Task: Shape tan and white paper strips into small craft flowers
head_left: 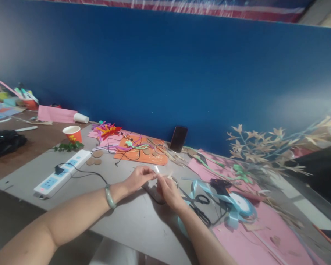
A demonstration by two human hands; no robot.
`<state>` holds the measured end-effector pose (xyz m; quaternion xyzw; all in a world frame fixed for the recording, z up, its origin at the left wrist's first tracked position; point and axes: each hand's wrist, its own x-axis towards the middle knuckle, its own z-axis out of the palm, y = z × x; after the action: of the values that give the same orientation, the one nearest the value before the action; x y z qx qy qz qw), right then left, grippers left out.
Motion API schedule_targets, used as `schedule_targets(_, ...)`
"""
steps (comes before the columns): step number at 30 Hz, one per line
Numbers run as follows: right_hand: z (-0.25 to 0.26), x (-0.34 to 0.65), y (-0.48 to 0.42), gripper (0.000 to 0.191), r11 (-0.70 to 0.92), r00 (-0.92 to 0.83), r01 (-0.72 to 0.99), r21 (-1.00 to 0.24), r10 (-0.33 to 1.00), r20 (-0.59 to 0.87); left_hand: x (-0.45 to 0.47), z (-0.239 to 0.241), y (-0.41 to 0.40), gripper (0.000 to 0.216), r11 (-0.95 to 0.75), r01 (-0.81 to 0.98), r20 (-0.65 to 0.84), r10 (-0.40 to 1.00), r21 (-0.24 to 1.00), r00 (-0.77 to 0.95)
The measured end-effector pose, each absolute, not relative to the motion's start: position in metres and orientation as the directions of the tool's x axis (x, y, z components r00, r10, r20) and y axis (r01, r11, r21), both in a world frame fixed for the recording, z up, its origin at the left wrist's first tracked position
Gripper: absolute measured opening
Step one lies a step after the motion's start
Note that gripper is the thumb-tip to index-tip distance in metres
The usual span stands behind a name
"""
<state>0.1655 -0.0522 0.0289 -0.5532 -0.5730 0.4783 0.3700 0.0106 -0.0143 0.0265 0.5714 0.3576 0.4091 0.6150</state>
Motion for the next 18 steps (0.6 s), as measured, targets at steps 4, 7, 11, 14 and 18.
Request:
schedule_targets(4,0.028,0.166,-0.053,0.051,-0.225,-0.190,0.073,-0.972,0.953,-0.235,0.010,0.031,-0.016,0.026,0.023,-0.091,0.017,0.906,0.996,0.424)
schedule_targets(7,0.032,0.170,-0.053,0.052,-0.372,-0.288,-0.141,-0.917,0.902,-0.322,0.009,0.034,-0.016,0.026,0.031,-0.123,0.023,0.910,0.992,0.414)
schedule_targets(11,0.044,0.180,-0.051,0.051,-0.458,-0.375,-0.355,-0.815,0.868,-0.325,0.007,0.035,-0.014,0.028,0.044,-0.162,0.027,0.910,0.986,0.413)
schedule_targets(14,0.051,0.187,-0.047,0.049,-0.367,-0.313,-0.485,-0.794,0.920,-0.234,0.007,0.034,-0.012,0.028,0.050,-0.165,0.018,0.923,0.985,0.384)
schedule_targets(18,0.045,0.187,-0.043,0.052,-0.264,-0.177,-0.432,-0.862,0.962,-0.206,0.007,0.032,-0.011,0.026,0.052,-0.152,0.001,0.944,0.987,0.330)
